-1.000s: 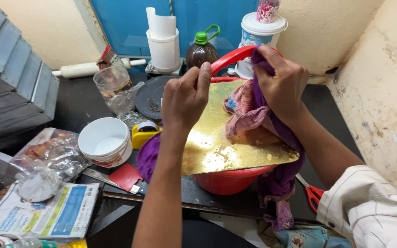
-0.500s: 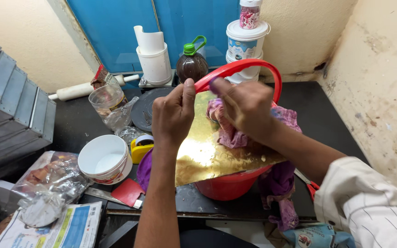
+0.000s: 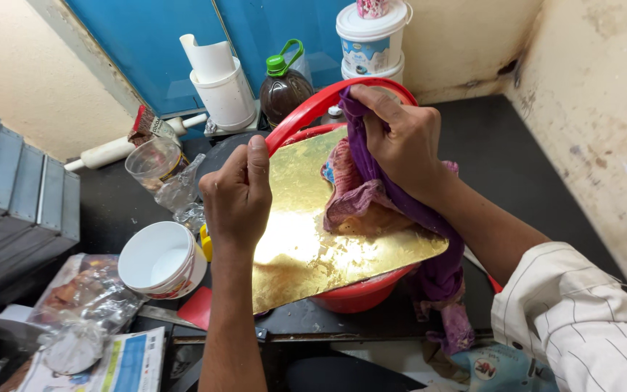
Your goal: The person uses red scissors to trim a purple cloth and then wipes the inside and outside of a red bucket with the cloth. They also handle a yellow plastic bag and a gold-colored square sheet during the process.
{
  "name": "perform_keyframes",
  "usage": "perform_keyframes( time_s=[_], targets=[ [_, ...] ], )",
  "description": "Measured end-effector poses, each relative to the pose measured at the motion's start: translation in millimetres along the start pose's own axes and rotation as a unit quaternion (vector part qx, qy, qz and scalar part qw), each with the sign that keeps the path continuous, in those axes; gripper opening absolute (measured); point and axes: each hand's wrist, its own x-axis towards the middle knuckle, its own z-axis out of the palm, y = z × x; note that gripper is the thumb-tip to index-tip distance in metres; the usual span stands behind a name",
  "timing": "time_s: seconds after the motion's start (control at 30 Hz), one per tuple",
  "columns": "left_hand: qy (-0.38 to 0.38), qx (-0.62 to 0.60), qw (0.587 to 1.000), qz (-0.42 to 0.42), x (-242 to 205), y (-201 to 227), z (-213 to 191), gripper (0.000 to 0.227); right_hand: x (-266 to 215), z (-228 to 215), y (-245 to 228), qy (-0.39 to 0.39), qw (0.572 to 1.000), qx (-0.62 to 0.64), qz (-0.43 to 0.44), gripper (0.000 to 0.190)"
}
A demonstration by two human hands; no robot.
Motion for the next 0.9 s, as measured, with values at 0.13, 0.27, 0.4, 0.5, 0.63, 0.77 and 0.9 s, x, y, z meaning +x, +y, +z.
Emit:
perform_keyframes(
  time_s=[0.13, 0.27, 0.4, 0.5, 0.63, 0.77, 0.9],
  targets=[
    [-0.005, 0.017, 1.0, -0.001, 0.2, 2.8, -0.1, 0.046, 0.7, 1.3, 0.1, 0.016, 0.999, 0.024, 0.015, 0.025],
    [-0.002, 0.016, 1.0, 0.002, 0.3, 1.7, 1.6, 0.045, -5.8, 4.5, 2.2, 0.026, 0.999, -0.021, 0.002, 0.023],
    [0.003, 0.012, 1.0, 0.007, 1.4, 0.3, -0.4, 0.045, -11.7, 10.3, 9.9, 0.053, 0.997, -0.06, 0.001, 0.023],
    [0.021, 0.001, 0.999, 0.029, -0.9, -3.3, -3.0, 0.044, -24.7, 3.8, 27.0, 0.06, 0.991, -0.074, 0.09, 0.024],
    [0.045, 0.001, 0.998, 0.04, 4.1, -8.7, -6.7, 0.045, -41.5, -11.7, 50.7, 0.014, 0.988, -0.066, 0.142, 0.022],
    [0.029, -0.009, 0.999, 0.03, 4.5, -17.1, -2.1, 0.046, -50.6, -35.1, 56.3, -0.041, 0.941, 0.133, 0.308, 0.025],
    [0.033, 0.012, 0.999, 0.026, 2.1, -18.8, -5.8, 0.049, -7.5, -15.4, 15.7, -0.082, 0.958, 0.156, 0.227, 0.031]
  ],
)
